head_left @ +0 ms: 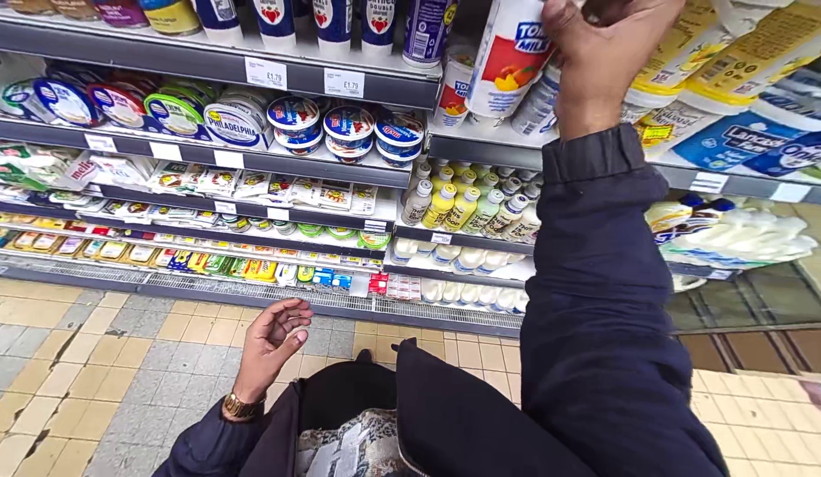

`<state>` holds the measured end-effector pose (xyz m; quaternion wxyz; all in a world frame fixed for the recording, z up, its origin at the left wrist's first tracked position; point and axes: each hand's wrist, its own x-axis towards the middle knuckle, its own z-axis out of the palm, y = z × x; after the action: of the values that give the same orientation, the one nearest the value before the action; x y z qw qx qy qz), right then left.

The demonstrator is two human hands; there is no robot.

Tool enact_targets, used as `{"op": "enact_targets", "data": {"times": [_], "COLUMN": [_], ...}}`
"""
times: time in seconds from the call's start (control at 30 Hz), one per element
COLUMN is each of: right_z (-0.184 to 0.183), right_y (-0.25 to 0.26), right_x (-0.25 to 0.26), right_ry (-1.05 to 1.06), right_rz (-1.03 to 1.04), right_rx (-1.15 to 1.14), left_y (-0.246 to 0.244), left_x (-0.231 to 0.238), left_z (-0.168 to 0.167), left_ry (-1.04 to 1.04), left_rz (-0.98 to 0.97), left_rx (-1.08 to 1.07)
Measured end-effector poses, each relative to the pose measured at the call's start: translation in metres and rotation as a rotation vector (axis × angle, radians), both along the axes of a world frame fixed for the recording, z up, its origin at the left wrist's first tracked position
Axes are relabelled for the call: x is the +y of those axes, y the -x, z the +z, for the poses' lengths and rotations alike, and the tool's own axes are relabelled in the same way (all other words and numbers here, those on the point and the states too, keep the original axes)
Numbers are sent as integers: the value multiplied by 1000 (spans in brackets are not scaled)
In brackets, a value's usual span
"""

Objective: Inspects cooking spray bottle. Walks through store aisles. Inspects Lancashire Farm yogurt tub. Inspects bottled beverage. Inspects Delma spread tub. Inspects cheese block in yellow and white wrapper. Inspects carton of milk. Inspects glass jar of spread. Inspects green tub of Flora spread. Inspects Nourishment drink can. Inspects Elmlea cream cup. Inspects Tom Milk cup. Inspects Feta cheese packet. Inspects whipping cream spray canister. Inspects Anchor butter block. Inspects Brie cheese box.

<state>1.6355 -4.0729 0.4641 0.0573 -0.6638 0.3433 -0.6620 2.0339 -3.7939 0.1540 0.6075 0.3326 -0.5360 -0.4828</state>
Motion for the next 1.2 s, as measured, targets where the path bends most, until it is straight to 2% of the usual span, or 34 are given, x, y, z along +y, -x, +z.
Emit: {"op": "enact_targets", "data": {"times": [0.27, 0.4, 0.67, 1.07, 1.13, 1.2], "right_z": [-67, -110, -173, -228, -234, -241], "right_y": [-54, -97, -167, -220, -223, -220], "right_x": [110, 164, 247, 324, 333, 341], "right_ry": [-150, -244, -417, -598, -607, -640], "right_rz": [194, 226, 264, 93, 108, 209], "right_rx": [-68, -123, -177, -72, -19, 12], "left_y": [16, 36, 23, -14, -18, -23], "left_x": [-43, -42, -18, 51, 59, 65], "left_z": [57, 73, 52, 4, 0, -4], "left_ry": [229, 326, 299, 67, 49, 22], "left_rz": [-253, -252, -123, -205, -209, -223], "left_rx": [-17, -73, -116, 24, 49, 92]}}
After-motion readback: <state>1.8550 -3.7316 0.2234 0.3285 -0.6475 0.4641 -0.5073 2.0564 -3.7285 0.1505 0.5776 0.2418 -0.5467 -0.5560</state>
